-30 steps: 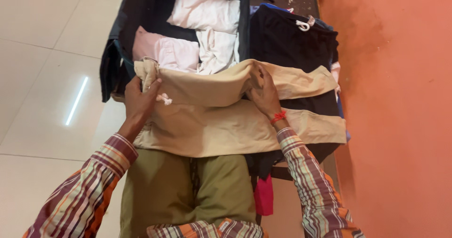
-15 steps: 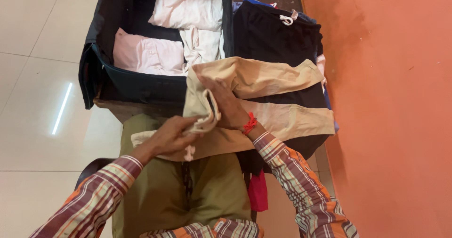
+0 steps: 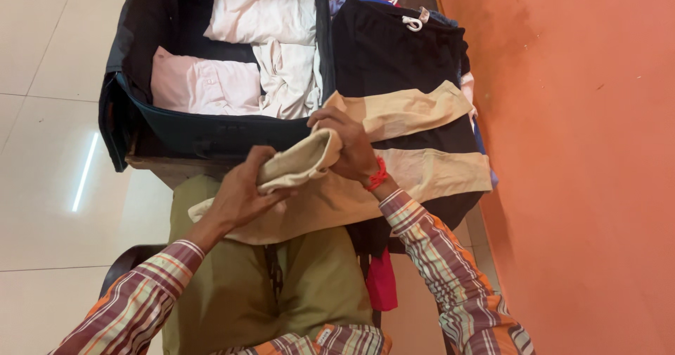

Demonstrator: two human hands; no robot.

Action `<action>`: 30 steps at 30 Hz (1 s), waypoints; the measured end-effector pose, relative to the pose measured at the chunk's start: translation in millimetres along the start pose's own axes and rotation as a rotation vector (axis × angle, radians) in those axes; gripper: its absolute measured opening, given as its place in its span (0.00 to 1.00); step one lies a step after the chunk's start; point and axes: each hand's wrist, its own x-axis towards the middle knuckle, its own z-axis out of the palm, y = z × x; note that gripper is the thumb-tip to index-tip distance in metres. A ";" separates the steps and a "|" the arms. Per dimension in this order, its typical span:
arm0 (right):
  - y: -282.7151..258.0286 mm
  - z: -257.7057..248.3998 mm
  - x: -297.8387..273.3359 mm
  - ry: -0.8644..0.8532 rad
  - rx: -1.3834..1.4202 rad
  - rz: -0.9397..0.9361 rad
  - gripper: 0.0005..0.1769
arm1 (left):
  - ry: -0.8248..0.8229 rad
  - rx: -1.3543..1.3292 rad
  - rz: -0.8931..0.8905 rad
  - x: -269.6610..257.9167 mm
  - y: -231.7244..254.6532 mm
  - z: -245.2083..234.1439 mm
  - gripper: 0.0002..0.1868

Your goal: The person removes a pair of tan pants from a suitcase, unfolds them on a surface, then takes out a white shirt and begins unfolding it.

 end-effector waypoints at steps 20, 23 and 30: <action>-2.8 -52.0 -12.9 0.494 -0.256 0.179 0.17 | 0.411 0.389 -0.237 -1.2 -42.3 -13.2 0.18; -2.3 -56.7 -15.8 0.515 -0.394 0.148 0.14 | 0.529 0.271 -0.158 3.6 -37.6 -9.1 0.19; -8.5 -59.8 -30.3 0.494 -0.594 0.282 0.09 | 0.312 -0.411 -0.303 13.0 -44.2 6.0 0.17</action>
